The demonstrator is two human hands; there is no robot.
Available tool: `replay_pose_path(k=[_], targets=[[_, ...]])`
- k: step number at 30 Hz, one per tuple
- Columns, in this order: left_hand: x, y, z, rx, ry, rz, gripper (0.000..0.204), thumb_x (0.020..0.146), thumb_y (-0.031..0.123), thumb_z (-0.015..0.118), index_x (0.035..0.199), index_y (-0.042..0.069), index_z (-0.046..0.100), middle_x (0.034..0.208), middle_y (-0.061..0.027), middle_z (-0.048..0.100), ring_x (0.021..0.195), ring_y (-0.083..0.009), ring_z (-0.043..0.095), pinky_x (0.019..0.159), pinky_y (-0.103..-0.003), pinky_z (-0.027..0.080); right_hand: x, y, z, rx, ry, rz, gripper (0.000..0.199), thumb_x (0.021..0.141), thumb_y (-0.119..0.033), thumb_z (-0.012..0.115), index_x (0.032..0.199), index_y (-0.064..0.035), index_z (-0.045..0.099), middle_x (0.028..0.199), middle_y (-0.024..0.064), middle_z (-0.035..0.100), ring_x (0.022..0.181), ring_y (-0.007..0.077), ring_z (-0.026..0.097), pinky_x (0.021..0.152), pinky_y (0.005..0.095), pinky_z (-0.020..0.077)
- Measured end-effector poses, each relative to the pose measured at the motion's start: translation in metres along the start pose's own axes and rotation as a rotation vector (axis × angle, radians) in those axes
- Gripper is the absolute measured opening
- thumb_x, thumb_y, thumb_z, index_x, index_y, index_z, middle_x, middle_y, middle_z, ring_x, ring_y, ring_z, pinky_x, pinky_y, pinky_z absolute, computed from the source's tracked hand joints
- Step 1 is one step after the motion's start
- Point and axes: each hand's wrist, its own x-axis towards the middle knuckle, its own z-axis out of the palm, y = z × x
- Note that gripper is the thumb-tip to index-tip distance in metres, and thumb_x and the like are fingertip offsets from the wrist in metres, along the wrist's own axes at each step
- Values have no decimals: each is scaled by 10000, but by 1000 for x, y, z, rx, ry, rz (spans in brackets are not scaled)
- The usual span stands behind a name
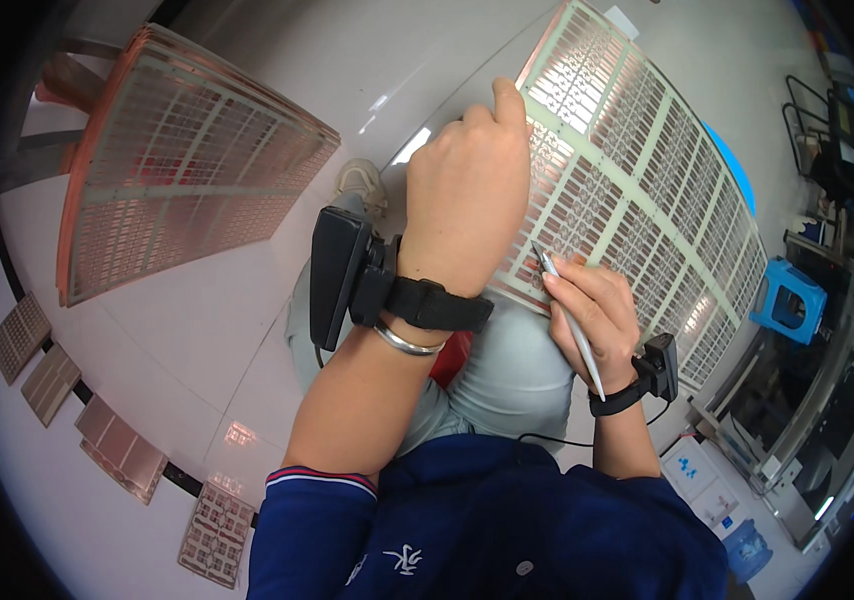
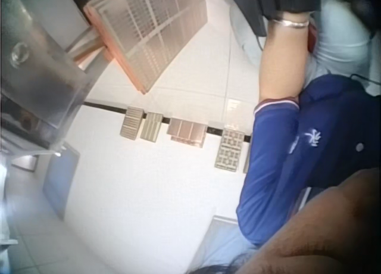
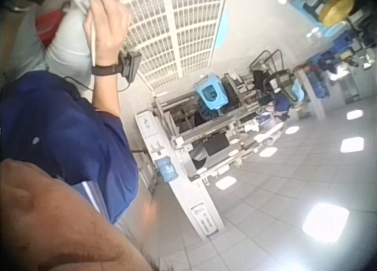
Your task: Inspecting metal mesh filters and recording data on an inspection form.
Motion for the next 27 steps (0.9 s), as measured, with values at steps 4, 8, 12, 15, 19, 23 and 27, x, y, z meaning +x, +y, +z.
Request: replay_pose_path(k=[4, 8, 12, 15, 19, 23, 27], targets=[[-2, -1, 1, 24, 12, 8, 284, 889, 190, 502, 1113, 18, 474, 731, -151, 606, 652, -326, 616, 537, -403, 483, -1, -3, 1, -73, 7, -20, 355, 613, 57, 720, 936, -79, 660, 987, 54, 640, 776, 184, 591, 680, 280, 472], [-1, -1, 0, 15, 18, 19, 280, 890, 189, 500, 1108, 16, 475, 742, -154, 607, 656, -329, 616, 544, -402, 486, -1, -4, 5, -122, 28, -34, 358, 616, 51, 722, 945, -73, 656, 1002, 54, 638, 782, 179, 589, 677, 280, 467], [-1, -1, -4, -8, -4, 7, 278, 889, 184, 501, 1106, 13, 474, 760, -160, 609, 664, -329, 616, 549, -398, 486, 1, -5, -3, -52, -12, -3, 379, 597, 58, 708, 953, -60, 655, 1012, 63, 636, 794, 191, 588, 699, 288, 473], [0, -1, -6, -29, -13, 13, 277, 887, 180, 502, 1106, 12, 475, 765, -163, 611, 668, -328, 617, 550, -398, 485, -1, -4, -4, -16, -29, 6, 395, 579, 71, 689, 953, -53, 657, 1011, 74, 635, 801, 203, 589, 715, 291, 480], [0, 0, -6, -32, -24, 2, 282, 885, 176, 504, 1111, 10, 483, 768, -165, 617, 674, -327, 619, 555, -398, 485, 0, -4, -2, -15, -7, -6, 382, 579, 78, 684, 938, -51, 661, 1003, 78, 637, 797, 201, 592, 701, 295, 483], [1, 0, -7, -24, -40, -6, 285, 884, 175, 505, 1115, 9, 489, 769, -168, 618, 677, -327, 620, 560, -398, 485, 0, -4, -2, 2, 25, -27, 358, 575, 84, 681, 906, -52, 669, 971, 79, 643, 762, 196, 595, 689, 301, 486], [0, -1, -6, -25, -26, 5, 285, 883, 175, 506, 1115, 10, 490, 773, -165, 619, 676, -326, 619, 563, -398, 485, 0, -4, -3, 12, 24, -19, 346, 577, 83, 678, 894, -53, 673, 958, 79, 646, 759, 197, 599, 687, 304, 487]])
